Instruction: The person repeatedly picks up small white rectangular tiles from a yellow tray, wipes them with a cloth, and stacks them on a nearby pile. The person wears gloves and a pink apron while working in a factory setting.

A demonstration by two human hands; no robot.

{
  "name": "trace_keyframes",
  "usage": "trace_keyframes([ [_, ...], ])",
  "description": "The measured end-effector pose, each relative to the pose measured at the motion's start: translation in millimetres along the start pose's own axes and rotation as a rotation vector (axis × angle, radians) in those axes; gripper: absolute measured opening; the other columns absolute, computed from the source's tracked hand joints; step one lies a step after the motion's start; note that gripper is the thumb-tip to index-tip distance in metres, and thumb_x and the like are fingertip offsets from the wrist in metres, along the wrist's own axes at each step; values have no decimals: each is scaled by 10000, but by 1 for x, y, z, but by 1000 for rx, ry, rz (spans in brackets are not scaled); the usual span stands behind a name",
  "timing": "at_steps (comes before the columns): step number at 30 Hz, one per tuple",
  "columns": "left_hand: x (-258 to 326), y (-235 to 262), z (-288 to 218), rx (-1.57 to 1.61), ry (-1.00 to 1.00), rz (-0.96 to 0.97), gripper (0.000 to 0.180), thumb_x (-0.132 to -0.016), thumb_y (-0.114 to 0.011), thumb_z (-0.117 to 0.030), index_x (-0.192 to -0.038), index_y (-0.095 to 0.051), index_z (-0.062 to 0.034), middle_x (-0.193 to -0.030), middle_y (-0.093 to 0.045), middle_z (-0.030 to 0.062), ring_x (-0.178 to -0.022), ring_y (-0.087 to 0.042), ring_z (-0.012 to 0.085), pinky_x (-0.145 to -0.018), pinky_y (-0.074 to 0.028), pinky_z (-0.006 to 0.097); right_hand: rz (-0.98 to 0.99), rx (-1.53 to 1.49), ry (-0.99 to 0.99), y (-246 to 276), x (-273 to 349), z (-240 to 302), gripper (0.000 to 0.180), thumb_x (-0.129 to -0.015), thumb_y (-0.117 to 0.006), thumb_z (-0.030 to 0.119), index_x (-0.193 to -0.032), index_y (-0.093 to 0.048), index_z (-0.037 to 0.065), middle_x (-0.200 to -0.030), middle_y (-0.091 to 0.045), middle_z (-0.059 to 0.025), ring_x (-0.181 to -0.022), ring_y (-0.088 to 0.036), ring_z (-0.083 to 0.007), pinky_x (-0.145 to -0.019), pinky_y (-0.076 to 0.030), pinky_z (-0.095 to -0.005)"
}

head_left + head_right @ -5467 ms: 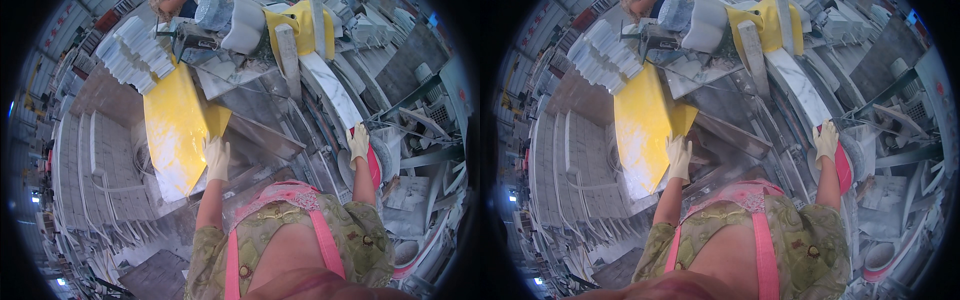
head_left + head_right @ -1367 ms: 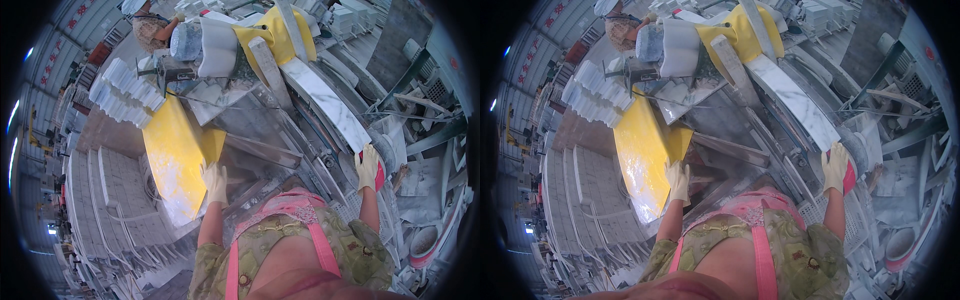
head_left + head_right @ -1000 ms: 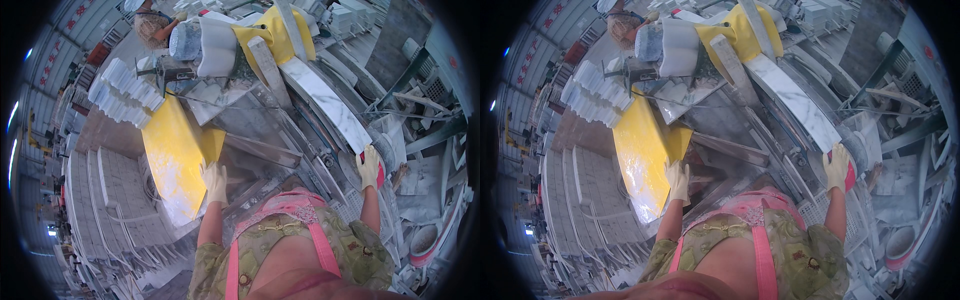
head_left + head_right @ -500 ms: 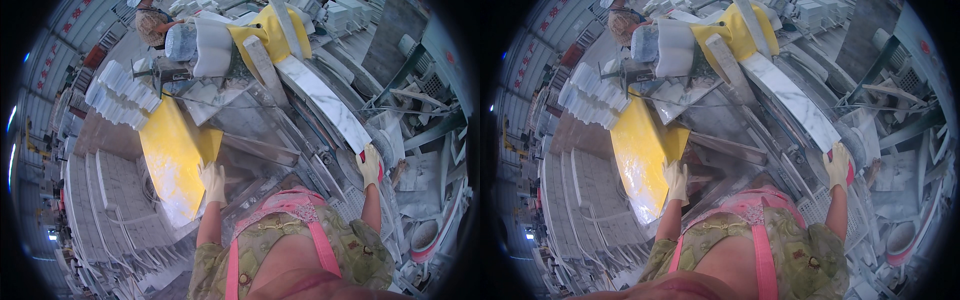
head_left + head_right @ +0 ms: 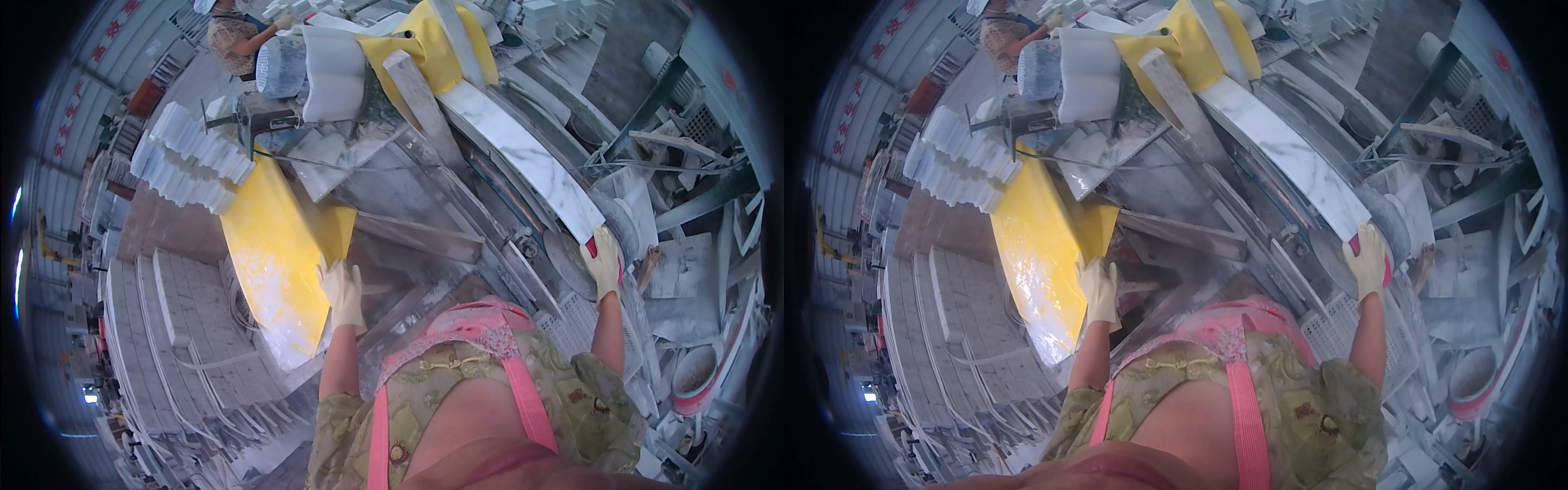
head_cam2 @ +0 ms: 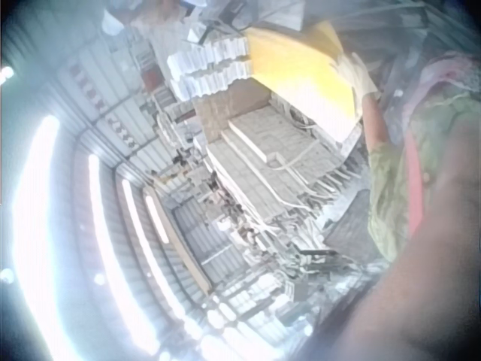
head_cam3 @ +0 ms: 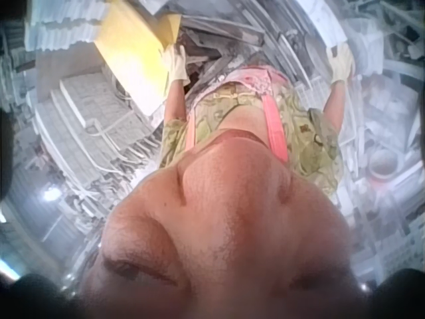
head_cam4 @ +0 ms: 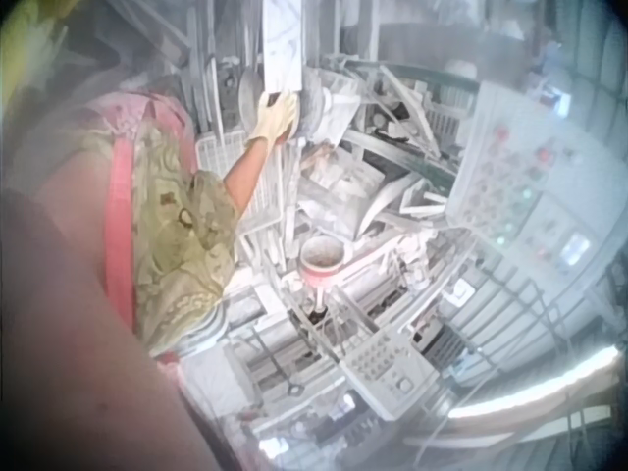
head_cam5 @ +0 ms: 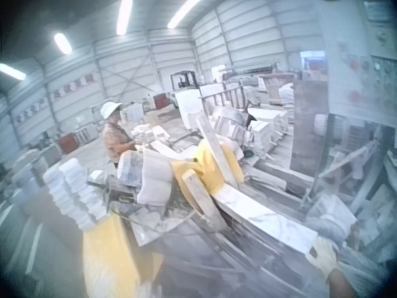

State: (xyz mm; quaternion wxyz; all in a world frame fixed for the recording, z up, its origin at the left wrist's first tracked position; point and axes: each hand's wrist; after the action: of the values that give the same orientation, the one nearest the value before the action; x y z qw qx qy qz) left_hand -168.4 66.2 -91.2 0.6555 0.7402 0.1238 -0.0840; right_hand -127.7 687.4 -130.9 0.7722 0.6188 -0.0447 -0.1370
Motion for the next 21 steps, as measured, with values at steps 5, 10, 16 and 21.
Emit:
trace_keyframes([
  [5, -1, -7, 9, -31, -36, -38, 307, -866, -703, -280, -974, -709, 7, -1040, -702, 225, -1269, -522, 431, -1126, -342, 577, -49, -308, 153, 25, 1, -14, 765, -785, -759, 216, -1481, -475, 79, -1496, -503, -189, -1387, -464, -383, -1152, -372, -446],
  [10, -3, -17, 16, -71, -52, 49, 297, -851, -717, -274, -942, -720, 9, -1058, -719, 200, -1283, -519, 465, -1134, -337, 578, 76, 158, 276, 60, 1, 23, 854, -851, -739, 349, -1562, -332, 110, -1619, -321, -139, -1500, -284, -334, -1209, -265, -481],
  [16, -4, -10, 14, -116, -69, 43, 280, -869, -696, -264, -979, -732, -9, -1058, -729, 165, -1310, -500, 463, -1157, -311, 571, 55, 375, 261, 55, -28, 59, 761, -906, -692, 327, -1551, -342, 127, -1598, -339, -117, -1467, -323, -312, -1194, -311, -487],
  [21, -2, -7, 11, -75, -37, 51, 247, -879, -682, -266, -939, -723, -29, -1045, -726, 164, -1320, -490, 455, -1161, -301, 570, 15, -1, 234, 70, -21, 52, 674, -922, -659, 260, -1521, -386, 116, -1560, -423, -86, -1463, -348, -259, -1169, -356, -476],
])
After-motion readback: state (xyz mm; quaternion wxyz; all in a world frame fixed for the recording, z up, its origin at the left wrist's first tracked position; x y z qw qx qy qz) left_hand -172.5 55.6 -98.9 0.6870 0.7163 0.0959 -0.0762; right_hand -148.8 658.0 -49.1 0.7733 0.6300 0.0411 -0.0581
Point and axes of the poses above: each hand's wrist, its own x-axis away from the middle knuckle, its own y-axis out of the back of the hand, z = x × y
